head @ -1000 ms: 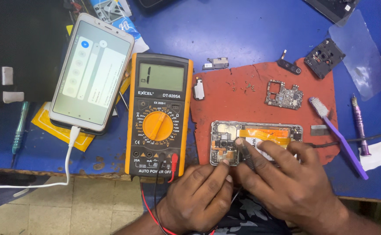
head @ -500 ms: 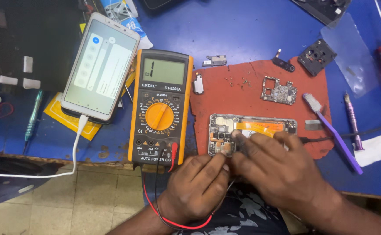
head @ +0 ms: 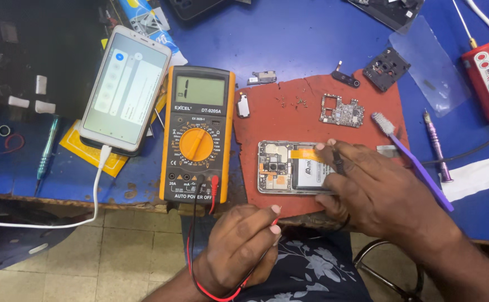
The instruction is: The person uses a multimeter to test electrical continuity and voltage on a disassembled smartphone. The person repeatedly touches the multimeter probes to various points on the motherboard and battery connector while observing the readings on the multimeter display.
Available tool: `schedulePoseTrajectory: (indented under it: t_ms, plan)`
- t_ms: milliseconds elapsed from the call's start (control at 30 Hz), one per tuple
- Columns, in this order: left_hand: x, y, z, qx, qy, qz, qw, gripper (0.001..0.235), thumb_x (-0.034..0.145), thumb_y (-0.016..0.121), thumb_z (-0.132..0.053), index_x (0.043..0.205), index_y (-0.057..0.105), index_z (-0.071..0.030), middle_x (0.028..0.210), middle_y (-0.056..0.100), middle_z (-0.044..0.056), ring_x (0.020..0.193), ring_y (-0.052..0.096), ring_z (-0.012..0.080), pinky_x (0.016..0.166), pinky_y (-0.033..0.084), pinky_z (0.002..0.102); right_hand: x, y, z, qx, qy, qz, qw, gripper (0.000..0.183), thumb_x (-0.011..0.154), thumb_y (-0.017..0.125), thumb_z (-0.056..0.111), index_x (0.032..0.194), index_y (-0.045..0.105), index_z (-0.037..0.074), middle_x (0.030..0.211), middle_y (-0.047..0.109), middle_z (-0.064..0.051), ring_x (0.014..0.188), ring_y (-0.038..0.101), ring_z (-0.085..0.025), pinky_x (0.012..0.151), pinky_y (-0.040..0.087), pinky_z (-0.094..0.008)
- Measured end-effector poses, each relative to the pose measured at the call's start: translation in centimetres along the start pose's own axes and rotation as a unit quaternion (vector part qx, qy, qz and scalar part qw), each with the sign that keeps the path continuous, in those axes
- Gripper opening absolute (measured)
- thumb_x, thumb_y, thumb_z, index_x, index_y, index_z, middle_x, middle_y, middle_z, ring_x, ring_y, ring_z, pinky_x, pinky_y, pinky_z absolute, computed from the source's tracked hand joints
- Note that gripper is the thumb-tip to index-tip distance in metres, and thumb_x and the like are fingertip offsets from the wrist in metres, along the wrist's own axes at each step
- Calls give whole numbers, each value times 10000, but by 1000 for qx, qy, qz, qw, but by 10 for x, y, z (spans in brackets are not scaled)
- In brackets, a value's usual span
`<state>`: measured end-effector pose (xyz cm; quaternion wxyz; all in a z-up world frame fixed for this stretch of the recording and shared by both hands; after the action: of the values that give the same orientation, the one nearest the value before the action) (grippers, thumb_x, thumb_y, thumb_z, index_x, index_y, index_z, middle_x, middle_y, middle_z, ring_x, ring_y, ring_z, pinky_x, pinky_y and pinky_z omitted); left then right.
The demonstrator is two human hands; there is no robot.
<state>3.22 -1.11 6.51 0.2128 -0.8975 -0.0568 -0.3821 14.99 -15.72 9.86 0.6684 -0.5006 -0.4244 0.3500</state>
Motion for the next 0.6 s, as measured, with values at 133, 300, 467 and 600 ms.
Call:
schedulePoseTrajectory:
  t_ms: [133, 300, 467, 600]
  plan:
    - [-4, -2, -3, 4, 4, -12, 1000, 470, 844, 713, 119, 1250, 496, 20, 1242, 630, 238, 919, 690, 322, 794, 617, 418, 3, -6, -3, -10, -8, -5, 1000, 285, 873, 703, 239, 1038, 597, 33, 1112, 714, -213, 979, 727, -336, 857, 584, -494]
    - [-5, -2, 1, 17, -10, -50, 999, 471, 878, 716, 129, 1270, 486, 1, 1205, 663, 223, 883, 713, 293, 749, 620, 378, 11, -16, -26, 59, 75, -15, 995, 178, 918, 716, 188, 972, 649, 31, 981, 765, -146, 840, 751, -284, 745, 599, -400]
    - [-6, -4, 3, 12, -30, -38, 999, 468, 868, 713, 127, 1266, 497, 8, 1176, 665, 217, 886, 722, 306, 742, 615, 388, 12, -29, -38, 96, 163, -87, 978, 112, 1021, 695, 113, 1076, 675, 17, 1037, 753, -125, 938, 762, -250, 798, 611, -352]
    - [-4, -3, 6, 9, -41, -25, 999, 467, 865, 727, 124, 1258, 501, 7, 1174, 669, 217, 899, 721, 313, 762, 613, 396, 14, -30, -40, 83, 182, -94, 975, 110, 1024, 705, 109, 1100, 700, 29, 1029, 754, -122, 935, 760, -247, 796, 610, -347]
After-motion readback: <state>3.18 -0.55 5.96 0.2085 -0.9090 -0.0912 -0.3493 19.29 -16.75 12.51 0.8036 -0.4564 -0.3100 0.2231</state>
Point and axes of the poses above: each hand's wrist, its own x-axis towards the middle knuckle, its own y-axis out of the palm, z = x × y, the point moved 8 cm from there along x, towards the middle knuckle
